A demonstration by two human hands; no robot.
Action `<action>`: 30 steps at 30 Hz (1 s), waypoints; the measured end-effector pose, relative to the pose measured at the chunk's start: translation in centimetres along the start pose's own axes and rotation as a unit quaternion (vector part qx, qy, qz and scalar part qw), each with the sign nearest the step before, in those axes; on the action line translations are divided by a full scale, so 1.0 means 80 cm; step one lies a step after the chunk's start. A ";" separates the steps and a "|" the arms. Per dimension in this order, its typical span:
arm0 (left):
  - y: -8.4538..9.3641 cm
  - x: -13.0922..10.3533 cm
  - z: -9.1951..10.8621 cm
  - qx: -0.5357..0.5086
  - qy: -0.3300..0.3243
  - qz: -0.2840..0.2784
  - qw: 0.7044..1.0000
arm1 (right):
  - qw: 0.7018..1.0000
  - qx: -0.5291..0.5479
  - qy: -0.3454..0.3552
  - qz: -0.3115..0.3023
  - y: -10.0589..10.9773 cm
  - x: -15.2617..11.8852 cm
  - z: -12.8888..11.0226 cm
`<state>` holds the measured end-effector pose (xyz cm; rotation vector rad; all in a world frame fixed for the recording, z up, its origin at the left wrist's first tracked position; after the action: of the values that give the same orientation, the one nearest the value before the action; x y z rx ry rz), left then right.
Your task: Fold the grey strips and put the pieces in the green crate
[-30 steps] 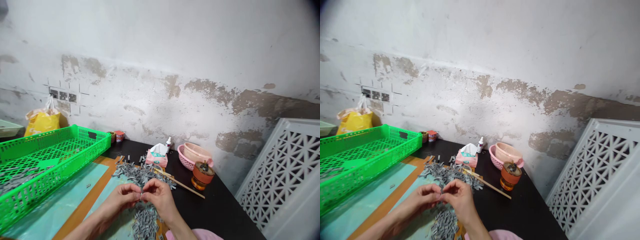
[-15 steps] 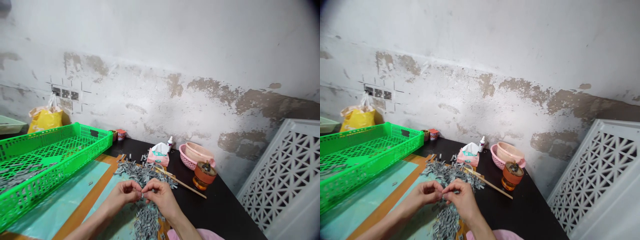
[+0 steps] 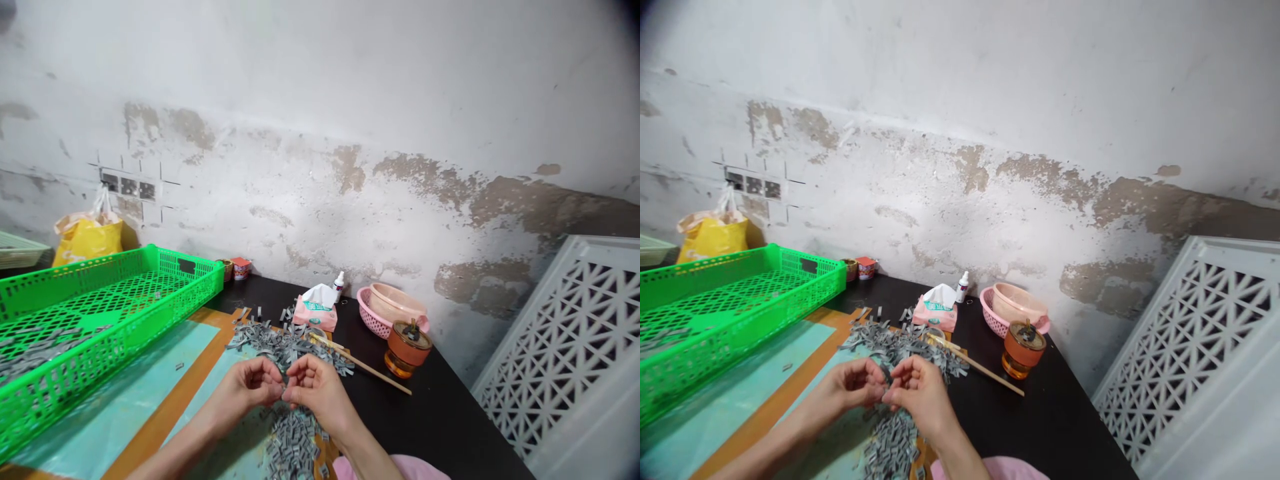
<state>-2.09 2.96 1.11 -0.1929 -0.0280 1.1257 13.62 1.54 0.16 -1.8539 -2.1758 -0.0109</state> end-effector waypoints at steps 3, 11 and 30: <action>-0.002 0.000 -0.001 0.032 -0.039 0.026 0.998 | 1.000 0.008 0.000 0.006 -0.002 -0.001 0.001; -0.002 -0.002 -0.005 0.057 -0.062 0.036 0.996 | 1.000 0.001 -0.011 0.020 -0.003 -0.001 -0.002; -0.005 -0.005 0.002 0.074 -0.050 0.030 0.996 | 0.999 0.028 -0.010 0.014 -0.003 -0.003 -0.007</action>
<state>-1.94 2.44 1.32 -0.0049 -0.0267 1.1920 13.49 1.19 0.67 -1.8622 -2.1396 0.0739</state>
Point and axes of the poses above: each hand's wrist, its own x-axis towards the middle knuckle, its own y-axis out of the back of the hand, z = x × y, the point moved 2 cm from there along x, towards the middle knuckle, and after that the axes turned 7 degrees about y, right-handed, at the moved point
